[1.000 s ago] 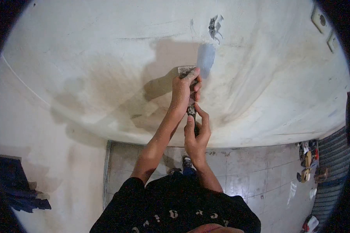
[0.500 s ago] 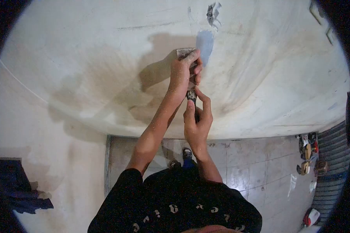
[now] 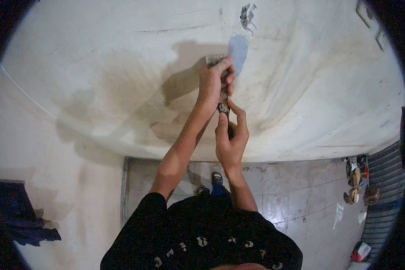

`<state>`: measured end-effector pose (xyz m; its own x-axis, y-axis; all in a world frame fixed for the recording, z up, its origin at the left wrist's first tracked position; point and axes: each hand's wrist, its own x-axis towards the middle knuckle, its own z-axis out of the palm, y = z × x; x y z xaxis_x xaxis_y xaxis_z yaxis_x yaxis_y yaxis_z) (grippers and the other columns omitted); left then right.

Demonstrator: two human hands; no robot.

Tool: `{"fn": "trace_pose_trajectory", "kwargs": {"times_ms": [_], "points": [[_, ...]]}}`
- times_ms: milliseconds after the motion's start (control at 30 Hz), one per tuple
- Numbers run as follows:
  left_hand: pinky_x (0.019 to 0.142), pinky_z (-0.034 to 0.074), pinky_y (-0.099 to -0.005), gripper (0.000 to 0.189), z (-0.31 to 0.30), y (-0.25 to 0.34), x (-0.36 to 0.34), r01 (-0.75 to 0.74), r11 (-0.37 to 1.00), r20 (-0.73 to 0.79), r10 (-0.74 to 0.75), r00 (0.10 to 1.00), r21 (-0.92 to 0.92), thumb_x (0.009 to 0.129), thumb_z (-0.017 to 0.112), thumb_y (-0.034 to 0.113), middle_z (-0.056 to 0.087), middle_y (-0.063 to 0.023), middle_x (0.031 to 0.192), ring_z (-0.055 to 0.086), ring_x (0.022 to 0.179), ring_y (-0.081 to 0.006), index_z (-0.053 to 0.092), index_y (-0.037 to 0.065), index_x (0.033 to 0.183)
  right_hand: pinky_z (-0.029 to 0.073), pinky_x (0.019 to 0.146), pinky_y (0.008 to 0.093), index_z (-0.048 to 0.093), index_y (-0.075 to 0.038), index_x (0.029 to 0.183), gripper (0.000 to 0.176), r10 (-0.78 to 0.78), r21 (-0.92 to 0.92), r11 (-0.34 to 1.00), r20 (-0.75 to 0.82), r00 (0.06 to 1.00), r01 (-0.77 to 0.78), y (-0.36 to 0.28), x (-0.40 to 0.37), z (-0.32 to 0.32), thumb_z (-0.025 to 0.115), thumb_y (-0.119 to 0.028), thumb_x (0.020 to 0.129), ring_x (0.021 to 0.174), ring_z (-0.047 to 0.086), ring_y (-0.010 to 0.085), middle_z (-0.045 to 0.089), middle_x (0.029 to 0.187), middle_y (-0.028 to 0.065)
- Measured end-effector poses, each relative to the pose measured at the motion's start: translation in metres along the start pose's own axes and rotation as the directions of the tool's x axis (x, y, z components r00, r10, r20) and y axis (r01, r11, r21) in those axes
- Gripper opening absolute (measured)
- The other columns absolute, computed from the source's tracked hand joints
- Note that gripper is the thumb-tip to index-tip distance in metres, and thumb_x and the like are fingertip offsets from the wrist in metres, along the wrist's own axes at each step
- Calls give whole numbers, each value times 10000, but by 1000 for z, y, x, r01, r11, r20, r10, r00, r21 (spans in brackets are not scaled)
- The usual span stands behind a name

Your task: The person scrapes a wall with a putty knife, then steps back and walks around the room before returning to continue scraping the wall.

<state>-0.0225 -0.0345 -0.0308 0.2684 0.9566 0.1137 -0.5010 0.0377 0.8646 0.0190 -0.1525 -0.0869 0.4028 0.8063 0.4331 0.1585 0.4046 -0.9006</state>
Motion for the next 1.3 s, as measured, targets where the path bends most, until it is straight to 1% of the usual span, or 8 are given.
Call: {"fn": "trace_pose_trajectory", "kwargs": {"times_ms": [167, 367, 467, 600, 800, 1067, 1233, 1300], "points": [[360, 356, -265, 292, -9, -18, -1, 18, 1000, -14, -18, 1000, -16, 877, 619, 302, 468, 1, 515, 457, 367, -131, 549, 81, 700, 319, 475, 202, 494, -10, 1274, 325, -48, -27, 998, -11, 999, 48, 17, -3, 1, 524, -122, 971, 541, 421, 30, 549, 717, 6], [343, 346, -271, 290, 7, 12, 0, 5, 1000, -36, -6, 999, -27, 884, 611, 296, 470, -4, 511, 451, 352, -128, 546, 79, 703, 295, 474, 199, 497, -9, 1263, 314, 5, 10, 1000, -1, 1000, -5, 1, 2, 1, 527, -118, 970, 536, 407, 27, 527, 650, -13], [351, 349, -263, 296, -8, -18, 1, 13, 1000, -11, -13, 1000, -12, 883, 610, 311, 468, 2, 515, 456, 365, -123, 541, 82, 710, 296, 476, 201, 497, -4, 1260, 312, 41, -7, 999, 22, 999, -41, 13, -7, -5, 523, -117, 970, 537, 406, 30, 527, 650, -11], [346, 349, -265, 307, 11, 16, 12, -44, 999, -4, 44, 999, -22, 885, 606, 313, 457, 1, 505, 446, 353, -125, 528, 88, 690, 318, 476, 207, 498, 11, 1254, 305, -44, 39, 998, -1, 999, 44, -15, 16, 1, 509, -95, 968, 540, 427, 31, 558, 713, 12], [354, 356, -264, 296, 1, -1, 0, 50, 999, -52, -50, 997, 12, 877, 615, 328, 461, 9, 515, 451, 362, -122, 543, 94, 711, 319, 478, 202, 491, 3, 1266, 312, -61, -15, 998, 20, 998, 61, 5, 3, -2, 504, -101, 972, 542, 429, 29, 559, 719, 9], [370, 359, -253, 309, -3, -8, 5, 10, 1000, -9, -10, 1000, -27, 874, 622, 326, 464, 5, 522, 459, 377, -125, 542, 80, 704, 283, 470, 202, 477, -12, 1276, 313, -22, -3, 1000, 28, 999, 22, 10, -1, -4, 497, -103, 977, 538, 405, 23, 513, 657, -16], [363, 358, -272, 284, 14, 25, 6, -84, 996, -9, 84, 996, 13, 882, 612, 297, 462, 0, 517, 447, 359, -131, 544, 88, 703, 309, 481, 195, 485, -2, 1271, 318, -70, 13, 997, 10, 997, 70, -8, 11, 1, 505, -115, 975, 544, 413, 24, 528, 689, -5], [373, 362, -268, 287, 5, 4, -2, 7, 1000, -34, -7, 999, 6, 882, 612, 300, 465, 1, 521, 457, 378, -127, 542, 86, 702, 310, 480, 198, 489, 1, 1266, 318, -64, -10, 998, 13, 998, 64, 2, 7, -1, 511, -124, 974, 545, 412, 25, 523, 687, -7]]}}
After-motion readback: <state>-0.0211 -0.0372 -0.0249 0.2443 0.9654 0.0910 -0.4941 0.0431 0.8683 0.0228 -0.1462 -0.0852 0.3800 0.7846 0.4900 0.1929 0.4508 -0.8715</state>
